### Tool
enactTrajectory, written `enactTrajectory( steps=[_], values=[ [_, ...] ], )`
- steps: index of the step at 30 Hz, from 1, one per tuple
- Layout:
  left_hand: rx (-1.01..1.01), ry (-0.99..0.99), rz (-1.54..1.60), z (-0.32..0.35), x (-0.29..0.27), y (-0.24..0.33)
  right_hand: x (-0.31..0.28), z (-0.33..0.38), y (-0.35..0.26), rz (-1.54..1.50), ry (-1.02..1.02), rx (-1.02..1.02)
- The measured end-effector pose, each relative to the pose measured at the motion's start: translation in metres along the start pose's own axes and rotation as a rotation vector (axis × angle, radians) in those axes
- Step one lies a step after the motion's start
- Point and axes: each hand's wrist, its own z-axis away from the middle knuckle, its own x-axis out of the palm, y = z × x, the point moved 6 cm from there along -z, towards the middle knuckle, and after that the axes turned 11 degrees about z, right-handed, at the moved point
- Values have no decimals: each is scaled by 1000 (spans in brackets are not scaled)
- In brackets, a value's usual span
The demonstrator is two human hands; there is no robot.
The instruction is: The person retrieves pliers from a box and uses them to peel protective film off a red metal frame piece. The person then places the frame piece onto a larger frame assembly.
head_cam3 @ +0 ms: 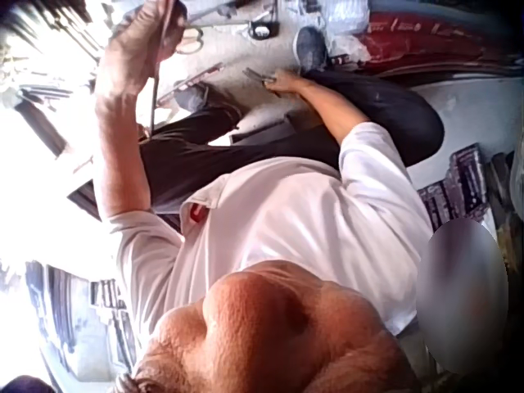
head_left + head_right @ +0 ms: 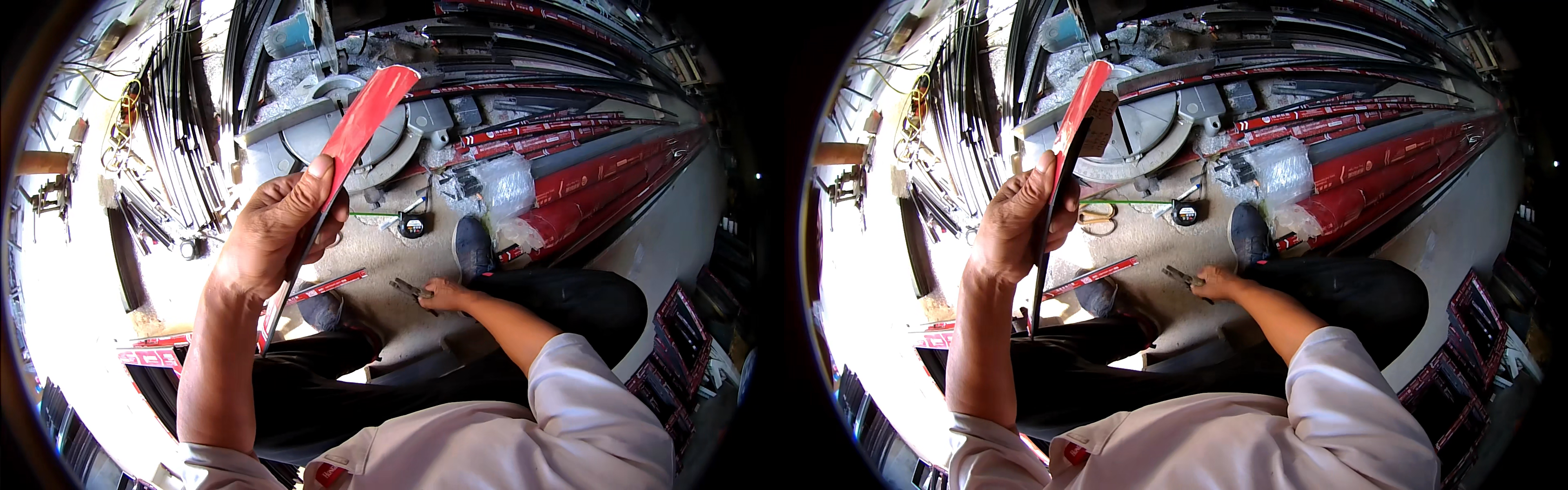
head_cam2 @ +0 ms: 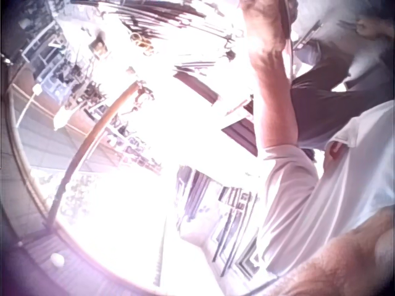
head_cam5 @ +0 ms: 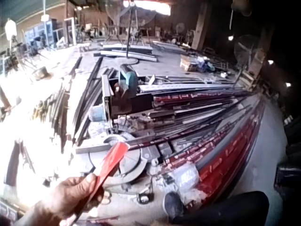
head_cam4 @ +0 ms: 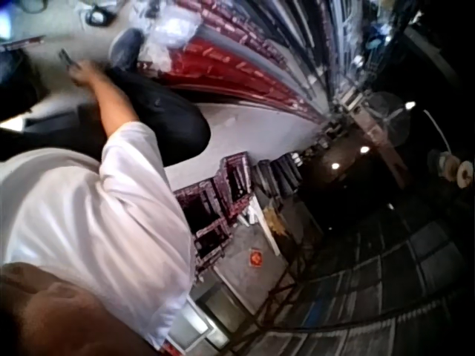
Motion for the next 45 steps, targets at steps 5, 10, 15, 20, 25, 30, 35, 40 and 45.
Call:
enactTrajectory(
  steps=[5,10,15,20,25,30,35,40,45],
  values=[
    [23,-113,197,4,-3,9,-90,20,-66,-815,-64,-7],
    [55,-294,365,15,3,15,-187,51,-133,-1196,85,-338],
    [83,-282,354,22,4,14,-286,131,-193,-429,448,-445],
    [104,-140,153,27,10,15,-330,197,-254,5,781,-553],
    [150,23,-27,31,13,16,-335,203,-258,51,801,-511],
    [225,90,-186,29,12,14,-331,197,-252,163,858,-514],
    [276,155,-247,22,9,8,-329,191,-248,107,833,-494],
    [259,152,-283,19,7,5,-329,190,-243,110,822,-456],
    [254,158,-337,21,9,7,-328,188,-240,117,834,-440]
  ],
)
